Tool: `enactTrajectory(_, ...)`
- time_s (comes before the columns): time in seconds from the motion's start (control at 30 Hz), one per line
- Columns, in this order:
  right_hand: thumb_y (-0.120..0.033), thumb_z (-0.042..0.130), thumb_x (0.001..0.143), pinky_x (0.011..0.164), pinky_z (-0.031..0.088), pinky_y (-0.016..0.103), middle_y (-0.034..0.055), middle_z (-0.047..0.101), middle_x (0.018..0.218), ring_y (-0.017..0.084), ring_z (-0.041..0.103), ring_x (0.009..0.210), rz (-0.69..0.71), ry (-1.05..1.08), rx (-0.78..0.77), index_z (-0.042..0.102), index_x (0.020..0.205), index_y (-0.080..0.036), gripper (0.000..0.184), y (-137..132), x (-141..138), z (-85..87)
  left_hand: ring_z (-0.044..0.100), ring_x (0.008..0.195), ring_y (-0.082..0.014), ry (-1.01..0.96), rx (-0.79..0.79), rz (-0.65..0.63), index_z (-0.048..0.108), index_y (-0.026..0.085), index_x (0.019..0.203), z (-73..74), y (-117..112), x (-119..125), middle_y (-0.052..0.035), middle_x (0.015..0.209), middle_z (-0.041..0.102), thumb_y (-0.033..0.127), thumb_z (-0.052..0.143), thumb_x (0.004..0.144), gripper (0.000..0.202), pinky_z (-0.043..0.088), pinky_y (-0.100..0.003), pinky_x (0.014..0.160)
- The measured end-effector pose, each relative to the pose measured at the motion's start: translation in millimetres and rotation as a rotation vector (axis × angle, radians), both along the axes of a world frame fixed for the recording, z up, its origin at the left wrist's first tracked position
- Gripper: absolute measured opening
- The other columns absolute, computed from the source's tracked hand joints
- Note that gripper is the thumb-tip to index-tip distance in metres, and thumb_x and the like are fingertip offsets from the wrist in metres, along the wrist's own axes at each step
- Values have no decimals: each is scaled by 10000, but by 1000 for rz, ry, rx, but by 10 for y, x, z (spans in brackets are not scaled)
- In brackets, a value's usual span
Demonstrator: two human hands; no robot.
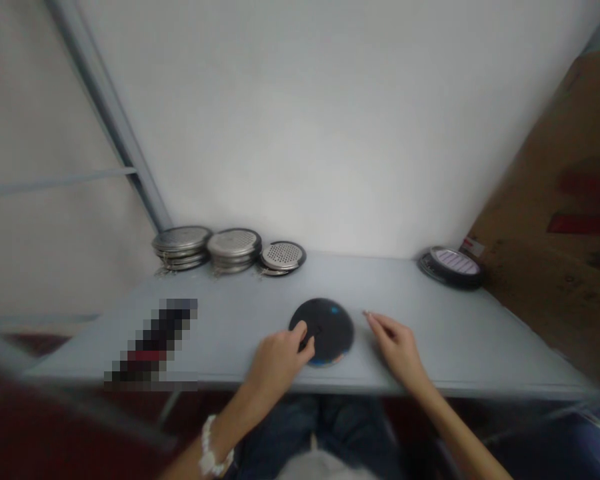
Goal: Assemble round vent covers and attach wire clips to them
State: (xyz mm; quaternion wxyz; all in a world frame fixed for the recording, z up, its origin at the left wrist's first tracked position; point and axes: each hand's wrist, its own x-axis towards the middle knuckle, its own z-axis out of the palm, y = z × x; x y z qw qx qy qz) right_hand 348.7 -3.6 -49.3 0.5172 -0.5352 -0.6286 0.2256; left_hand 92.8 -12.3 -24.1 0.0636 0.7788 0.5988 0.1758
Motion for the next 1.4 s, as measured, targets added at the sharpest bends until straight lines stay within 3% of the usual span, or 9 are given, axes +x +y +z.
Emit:
enactTrajectory(0.07, -534, 617, 928, 819, 564, 402, 112, 795, 995, 288, 726, 889, -2, -32, 33, 811, 1036, -218, 387, -6, 11, -4, 662, 684, -231, 20, 61, 15, 634, 230, 871, -59, -44, 65, -53, 706, 677, 308, 538, 962, 153, 356, -264, 588)
enactTrajectory(0.2, -493, 617, 950, 643, 518, 323, 75, 742, 768, 214, 659, 671, 48, -137, 108, 824, 1014, -223, 346, -72, -55, 19, 633, 674, -217, -105, 143, -133, 632, 216, 814, -98, -94, 122, -57, 696, 656, 320, 481, 1013, 270, 416, -291, 640)
enactTrajectory(0.37, -429, 608, 982, 685, 522, 299, 70, 731, 833, 199, 668, 756, 270, -145, 73, 812, 1033, -221, 295, -161, -353, 68, 629, 950, -264, -331, 321, -278, 665, 200, 941, 40, -44, 38, -85, 929, 705, 240, 572, 946, 102, 459, -398, 901)
enactTrajectory(0.47, -398, 544, 1019, 722, 528, 304, 76, 715, 873, 197, 666, 798, 379, -155, 84, 790, 1073, -212, 313, -157, -520, 101, 616, 1099, -267, -448, 283, -374, 662, 201, 1081, 28, 22, -19, -95, 1100, 712, 231, 614, 924, 168, 454, -417, 1004)
enactTrajectory(0.73, -271, 487, 1034, 799, 523, 310, 80, 692, 976, 192, 653, 886, 469, -185, 93, 709, 1185, -201, 277, -107, -571, 88, 681, 875, -187, -620, 151, -402, 705, 200, 885, -101, 110, -57, -39, 899, 731, 198, 614, 946, 110, 525, -296, 834)
enactTrajectory(1.0, -212, 562, 981, 685, 505, 278, 37, 673, 834, 173, 623, 752, 409, -188, 166, 637, 912, -209, 103, -79, -573, 9, 683, 869, -183, -578, 150, -371, 711, 204, 891, -141, 134, -97, -18, 896, 747, 130, 633, 925, 113, 511, -285, 819)
enactTrajectory(1.17, -154, 482, 1014, 831, 524, 377, 80, 694, 981, 224, 607, 935, 460, -356, 329, 651, 1089, -223, 197, -73, -587, 10, 658, 893, -193, -505, 199, -437, 691, 190, 895, -138, 131, -137, -28, 886, 722, 98, 600, 937, 136, 497, -299, 836)
enactTrajectory(1.27, -147, 475, 1017, 870, 527, 422, 72, 686, 938, 233, 589, 952, 454, -391, 383, 661, 1051, -225, 205, -64, -587, 10, 647, 890, -190, -509, 170, -472, 683, 187, 890, -132, 140, -147, -30, 884, 714, 106, 597, 946, 131, 489, -301, 836)
enactTrajectory(1.4, -113, 454, 1010, 1105, 427, 536, 62, 677, 981, 206, 628, 961, 448, -415, 356, 663, 1050, -225, 240, -44, -567, -3, 638, 885, -192, -509, 115, -489, 686, 183, 879, -118, 164, -152, -32, 878, 707, 104, 609, 940, 126, 479, -303, 833)
